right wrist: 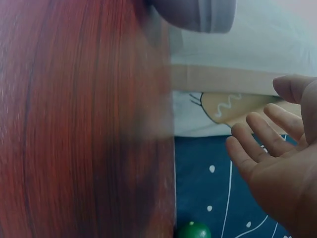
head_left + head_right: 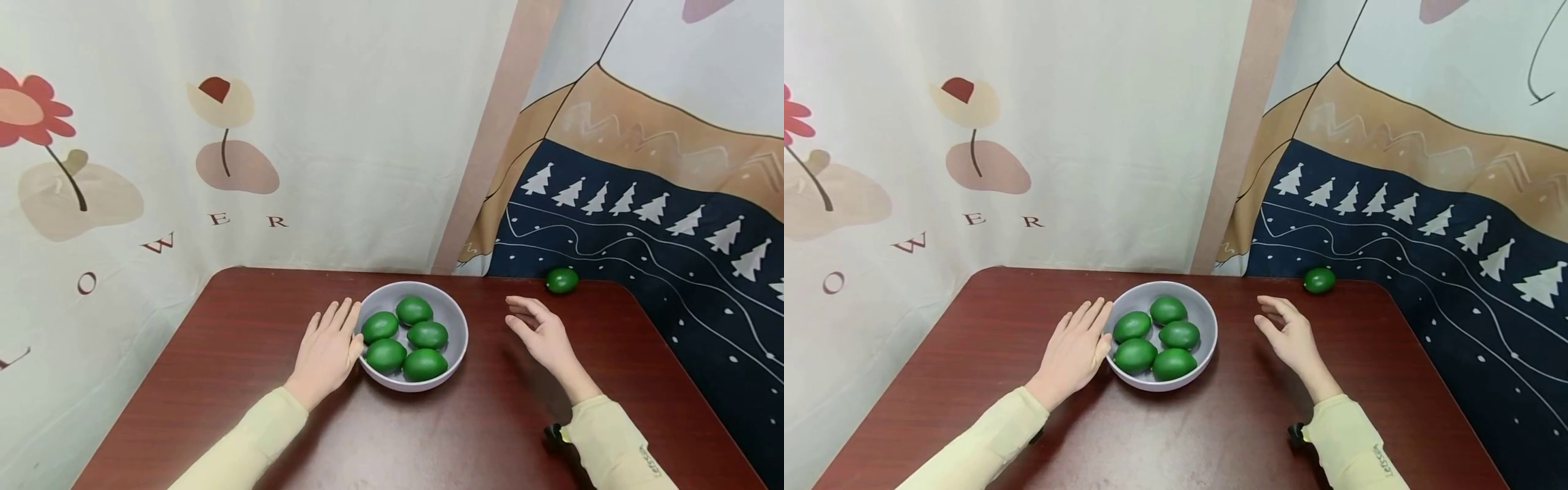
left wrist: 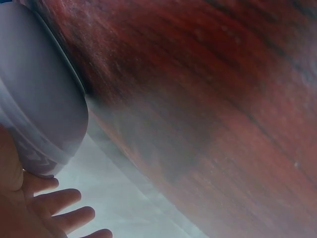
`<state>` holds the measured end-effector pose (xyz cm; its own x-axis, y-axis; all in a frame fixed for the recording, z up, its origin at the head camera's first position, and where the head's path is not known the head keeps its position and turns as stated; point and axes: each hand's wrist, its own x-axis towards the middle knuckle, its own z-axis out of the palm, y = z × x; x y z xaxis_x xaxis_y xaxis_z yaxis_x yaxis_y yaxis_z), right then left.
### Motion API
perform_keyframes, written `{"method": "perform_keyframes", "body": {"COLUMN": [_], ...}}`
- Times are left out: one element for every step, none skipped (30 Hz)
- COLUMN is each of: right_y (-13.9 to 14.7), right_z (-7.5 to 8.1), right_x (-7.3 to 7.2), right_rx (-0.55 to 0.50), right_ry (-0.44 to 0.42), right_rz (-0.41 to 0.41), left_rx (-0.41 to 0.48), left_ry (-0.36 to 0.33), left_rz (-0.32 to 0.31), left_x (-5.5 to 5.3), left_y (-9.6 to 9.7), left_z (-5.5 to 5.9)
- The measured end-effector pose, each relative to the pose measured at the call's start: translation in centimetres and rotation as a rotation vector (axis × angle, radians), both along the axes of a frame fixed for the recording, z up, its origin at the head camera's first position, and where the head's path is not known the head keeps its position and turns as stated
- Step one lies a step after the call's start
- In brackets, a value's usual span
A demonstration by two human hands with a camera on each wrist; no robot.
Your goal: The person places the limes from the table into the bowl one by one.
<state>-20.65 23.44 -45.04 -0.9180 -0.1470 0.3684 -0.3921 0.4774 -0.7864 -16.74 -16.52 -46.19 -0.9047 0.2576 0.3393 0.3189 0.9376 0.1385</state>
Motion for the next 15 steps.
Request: {"method": "perform_keyframes", "body": {"right_y": [0.1, 0.3, 0.5, 0.6, 0.8, 1.0, 1.1, 1.2, 1.4, 1.4, 1.5, 1.6, 1.7, 1.8, 1.8], "right_z": [-0.1, -0.1, -0.2, -0.3, -0.4, -0.4, -0.4, -0.4, -0.4, -0.3, -0.3, -0.2, -0.1, 0.0, 0.1], "right_x": [-0.1, -0.2, -0.3, -0.4, -0.5, -0.6, -0.7, -0.7, -0.8, -0.9, -0.9, -1.0, -1.0, -1.1, -1.2], "right_rx": [-0.002, -0.002, -0.002, -0.002, -0.003, -0.004, -0.005, -0.003, 0.002, 0.009, 0.016, 0.027, 0.041, 0.06, 0.076], "right_ry": [0.002, 0.004, 0.008, 0.013, 0.018, 0.02, 0.02, 0.017, 0.012, 0.004, -0.006, -0.017, -0.026, -0.033, -0.04], "right_rz": [-0.008, -0.015, -0.023, -0.03, -0.037, -0.044, -0.051, -0.059, -0.068, -0.076, -0.084, -0.092, -0.101, -0.111, -0.121], "left_rx": [0.0, 0.0, 0.0, -0.001, -0.001, -0.001, -0.001, 0.0, 0.0, 0.0, 0.001, 0.002, 0.003, 0.004, 0.005], "left_ry": [0.002, 0.004, 0.006, 0.007, 0.008, 0.007, 0.005, 0.003, 0.002, -0.001, -0.003, -0.005, -0.007, -0.01, -0.011], "left_rz": [-0.001, -0.002, -0.003, -0.003, -0.003, -0.003, -0.003, -0.002, -0.002, -0.001, -0.001, 0.0, 0.0, -0.001, -0.001], "left_x": [0.0, 0.0, 0.0, 0.0, 0.0, 0.0, 0.0, 0.0, 0.0, 0.0, 0.0, 0.1, 0.1, 0.1, 0.1], "left_y": [0.0, 0.0, 0.0, 0.0, 0.0, 0.0, 0.0, 0.0, 0.1, 0.1, 0.1, 0.1, 0.1, 0.1, 0.1], "left_z": [0.0, 0.0, -0.1, -0.1, 0.0, 0.0, 0.0, 0.1, 0.1, 0.2, 0.2, 0.2, 0.2, 0.3, 0.3]}}
